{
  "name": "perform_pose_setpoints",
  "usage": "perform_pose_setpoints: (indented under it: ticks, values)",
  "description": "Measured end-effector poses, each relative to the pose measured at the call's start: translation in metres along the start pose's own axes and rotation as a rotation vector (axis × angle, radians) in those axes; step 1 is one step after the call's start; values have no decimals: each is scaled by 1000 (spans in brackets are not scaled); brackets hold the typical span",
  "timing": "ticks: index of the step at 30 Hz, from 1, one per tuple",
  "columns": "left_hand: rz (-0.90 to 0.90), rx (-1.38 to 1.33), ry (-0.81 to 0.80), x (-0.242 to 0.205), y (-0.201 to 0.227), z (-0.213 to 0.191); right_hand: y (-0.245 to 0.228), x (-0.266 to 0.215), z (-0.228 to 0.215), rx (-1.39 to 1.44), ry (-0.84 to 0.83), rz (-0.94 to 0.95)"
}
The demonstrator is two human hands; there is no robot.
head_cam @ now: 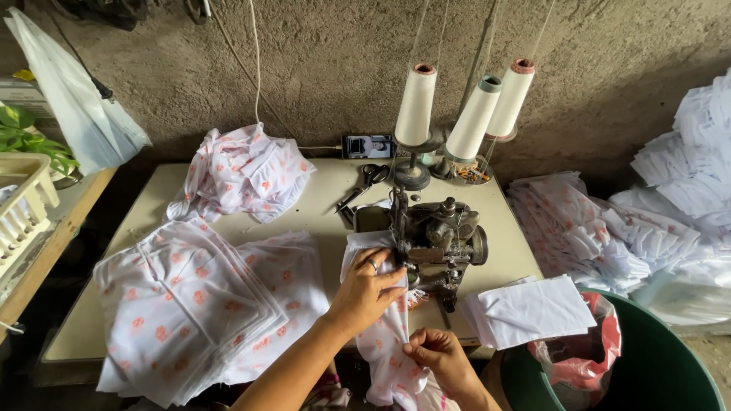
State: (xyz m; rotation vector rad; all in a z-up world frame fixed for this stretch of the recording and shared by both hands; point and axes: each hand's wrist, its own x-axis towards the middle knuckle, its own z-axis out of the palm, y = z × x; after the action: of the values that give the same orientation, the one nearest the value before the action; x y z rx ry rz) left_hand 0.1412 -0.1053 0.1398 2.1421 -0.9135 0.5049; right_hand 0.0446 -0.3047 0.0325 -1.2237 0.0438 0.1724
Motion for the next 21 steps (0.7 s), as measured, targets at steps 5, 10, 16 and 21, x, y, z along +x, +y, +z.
perform_pose_setpoints:
  ticks: [5,10,16,21]
  values:
    - [0,-9,79,-9,22,2,-18,11,8,3,-28,-36]
    - [-34,-132,33,-2,4,-4,-21,27,8,-20,-36,-70]
    - [93,-32,85,-4,8,-4,-33,43,13,-20,-16,-65]
    - [-88,-76,47,5,-3,-4,-44,52,22,14,-3,-128]
